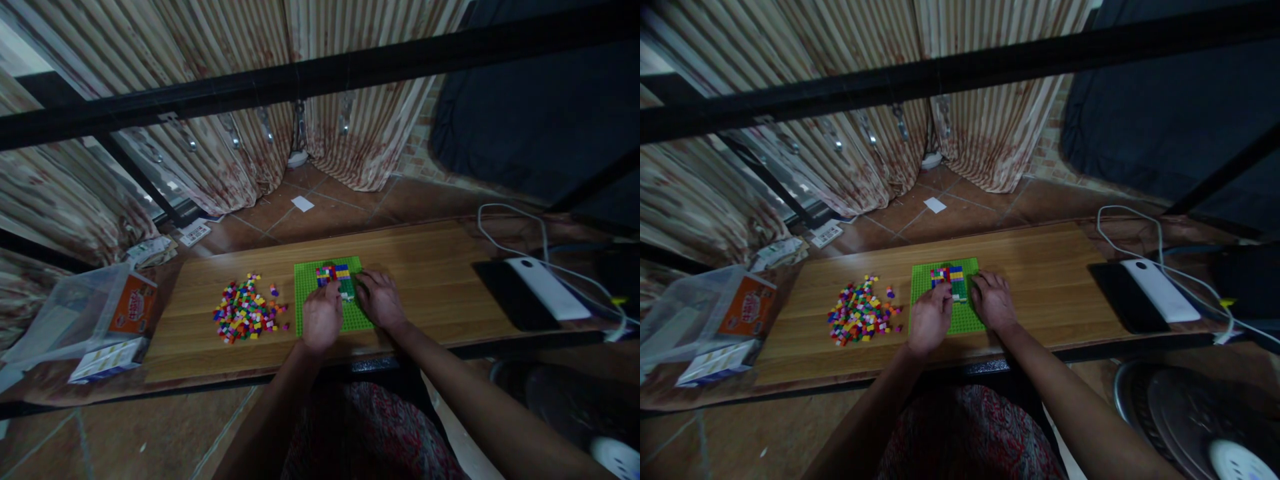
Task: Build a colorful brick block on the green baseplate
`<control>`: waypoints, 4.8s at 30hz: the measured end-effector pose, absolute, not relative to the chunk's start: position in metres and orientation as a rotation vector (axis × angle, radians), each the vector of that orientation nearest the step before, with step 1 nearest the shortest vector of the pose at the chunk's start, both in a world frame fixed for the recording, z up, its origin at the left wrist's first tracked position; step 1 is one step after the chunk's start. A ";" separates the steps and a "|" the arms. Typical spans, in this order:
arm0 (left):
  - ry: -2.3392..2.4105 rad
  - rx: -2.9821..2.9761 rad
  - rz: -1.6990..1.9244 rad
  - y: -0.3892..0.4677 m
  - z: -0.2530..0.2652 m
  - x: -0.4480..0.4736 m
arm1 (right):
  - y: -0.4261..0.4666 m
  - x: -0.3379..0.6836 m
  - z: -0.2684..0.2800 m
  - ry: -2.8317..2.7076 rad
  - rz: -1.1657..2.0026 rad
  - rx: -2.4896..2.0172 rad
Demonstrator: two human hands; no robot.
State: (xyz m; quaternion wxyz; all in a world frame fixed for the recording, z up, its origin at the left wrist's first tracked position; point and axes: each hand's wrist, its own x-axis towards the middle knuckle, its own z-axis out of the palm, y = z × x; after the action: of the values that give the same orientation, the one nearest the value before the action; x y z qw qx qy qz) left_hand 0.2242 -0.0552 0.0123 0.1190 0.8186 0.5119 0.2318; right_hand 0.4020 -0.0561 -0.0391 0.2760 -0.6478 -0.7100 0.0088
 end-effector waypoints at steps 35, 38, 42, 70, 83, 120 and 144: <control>1.341 2.649 0.656 -0.058 0.003 0.222 | -0.057 0.403 -0.041 -1.929 0.015 -1.727; 1.339 2.663 0.637 -0.058 0.004 0.221 | -0.057 0.403 -0.042 -1.927 -0.007 -1.723; 1.358 2.633 0.648 -0.060 0.005 0.220 | -0.056 0.403 -0.043 -1.924 -0.026 -1.705; 2.001 1.979 0.978 -0.120 -0.012 0.083 | -0.054 0.417 -0.064 -2.007 -0.110 -1.647; 2.069 2.190 0.776 -0.098 -0.013 0.094 | -0.054 0.418 -0.064 -2.009 -0.123 -1.636; 1.920 1.840 1.092 -0.071 -0.008 0.102 | -0.058 0.403 -0.043 -1.948 -0.038 -1.720; 1.534 1.923 0.856 -0.063 0.042 0.190 | -0.057 0.403 -0.042 -1.926 0.000 -1.731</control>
State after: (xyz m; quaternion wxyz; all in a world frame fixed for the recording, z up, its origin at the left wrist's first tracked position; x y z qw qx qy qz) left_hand 0.1899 -0.0627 0.0416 0.2654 0.7119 0.5678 0.3169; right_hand 0.4031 -0.0565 -0.0416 0.2726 -0.6432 -0.7155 0.0000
